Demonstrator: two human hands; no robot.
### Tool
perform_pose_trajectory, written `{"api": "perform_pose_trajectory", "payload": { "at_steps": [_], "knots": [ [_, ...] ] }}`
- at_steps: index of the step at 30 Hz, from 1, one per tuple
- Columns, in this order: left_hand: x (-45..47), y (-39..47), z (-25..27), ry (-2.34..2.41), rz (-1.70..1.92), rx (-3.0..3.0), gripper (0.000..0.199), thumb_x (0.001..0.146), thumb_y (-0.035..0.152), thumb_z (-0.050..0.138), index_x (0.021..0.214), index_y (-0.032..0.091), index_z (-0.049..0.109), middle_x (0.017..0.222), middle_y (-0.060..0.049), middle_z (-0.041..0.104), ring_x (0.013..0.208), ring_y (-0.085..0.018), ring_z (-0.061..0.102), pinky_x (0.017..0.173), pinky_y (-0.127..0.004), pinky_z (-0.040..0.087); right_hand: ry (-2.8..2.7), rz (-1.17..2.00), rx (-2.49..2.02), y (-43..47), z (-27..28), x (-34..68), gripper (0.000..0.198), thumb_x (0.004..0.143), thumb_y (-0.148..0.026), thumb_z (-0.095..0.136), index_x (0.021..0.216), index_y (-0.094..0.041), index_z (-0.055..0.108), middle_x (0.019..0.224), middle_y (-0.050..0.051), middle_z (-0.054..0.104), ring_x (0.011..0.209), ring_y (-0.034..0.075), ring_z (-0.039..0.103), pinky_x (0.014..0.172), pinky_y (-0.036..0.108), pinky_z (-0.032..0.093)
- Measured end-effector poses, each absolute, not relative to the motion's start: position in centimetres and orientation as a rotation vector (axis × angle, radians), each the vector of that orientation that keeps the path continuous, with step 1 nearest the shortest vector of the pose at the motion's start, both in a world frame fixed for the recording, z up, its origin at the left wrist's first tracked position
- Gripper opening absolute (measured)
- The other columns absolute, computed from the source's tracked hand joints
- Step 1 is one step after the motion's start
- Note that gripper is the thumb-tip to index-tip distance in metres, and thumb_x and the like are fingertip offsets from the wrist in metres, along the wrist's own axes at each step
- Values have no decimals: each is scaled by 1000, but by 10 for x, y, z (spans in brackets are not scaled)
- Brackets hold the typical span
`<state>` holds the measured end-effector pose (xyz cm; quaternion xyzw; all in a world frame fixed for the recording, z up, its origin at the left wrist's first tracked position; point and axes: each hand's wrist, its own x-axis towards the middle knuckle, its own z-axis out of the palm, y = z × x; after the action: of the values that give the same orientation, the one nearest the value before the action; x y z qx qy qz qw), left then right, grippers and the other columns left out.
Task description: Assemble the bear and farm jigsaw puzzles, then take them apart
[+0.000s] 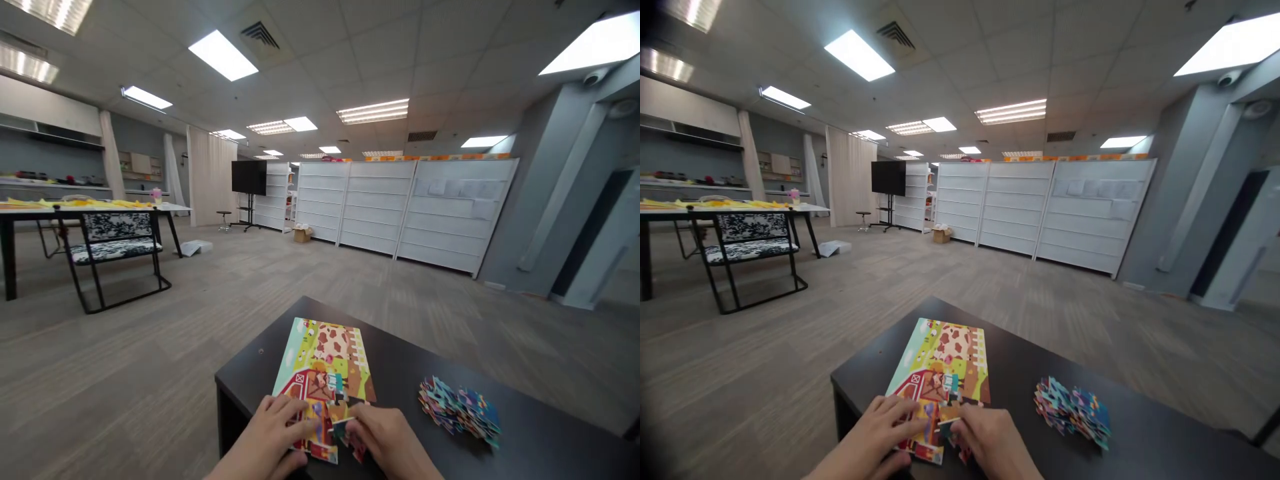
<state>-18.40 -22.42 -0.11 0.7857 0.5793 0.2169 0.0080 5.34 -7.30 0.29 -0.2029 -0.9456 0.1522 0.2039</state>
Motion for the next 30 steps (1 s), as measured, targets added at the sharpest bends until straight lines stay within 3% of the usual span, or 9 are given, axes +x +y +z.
{"api": "perform_pose_trajectory", "payload": {
  "at_steps": [5,9,13,19,26,30],
  "knots": [
    [-194,-215,-16,1737,717,2606,39,95,52,59,132,39,56,132,-1,64,109,-24,60,86,-32,40,-2752,392,-366,-88,11,52,12,95,-29,55,92,-26,66,88,-1,77,76,16,72,66,19,46],
    [-198,-215,-15,1677,734,2550,37,97,52,56,132,39,56,128,1,67,109,-23,60,88,-33,39,-2641,673,-460,-92,23,54,17,95,-33,55,90,-27,71,83,-2,77,80,17,72,74,21,49],
    [-193,-220,-15,1702,823,2446,32,97,50,58,126,37,60,129,0,68,111,-24,59,92,-35,40,-2433,988,-691,-90,26,57,35,99,-44,45,87,-22,69,71,0,73,65,16,69,67,24,51],
    [-183,-224,-14,1764,884,2355,28,96,46,58,122,34,62,130,0,67,110,-25,59,97,-40,39,-2616,814,-662,-96,27,56,22,94,-38,55,82,-23,66,81,0,71,81,18,65,78,28,48],
    [-191,-219,-10,1669,778,2474,30,100,47,54,127,35,59,133,1,64,111,-22,57,98,-35,38,-2242,1423,-600,-84,9,47,54,93,-70,41,90,-20,61,76,3,65,62,15,61,56,25,50],
    [-197,-211,-17,1614,824,2539,32,100,52,51,125,35,61,126,3,69,105,-20,59,92,-31,38,-2109,1016,-738,-74,4,48,44,100,-56,41,103,-20,67,89,7,74,80,21,71,72,29,57]
  ]
}}
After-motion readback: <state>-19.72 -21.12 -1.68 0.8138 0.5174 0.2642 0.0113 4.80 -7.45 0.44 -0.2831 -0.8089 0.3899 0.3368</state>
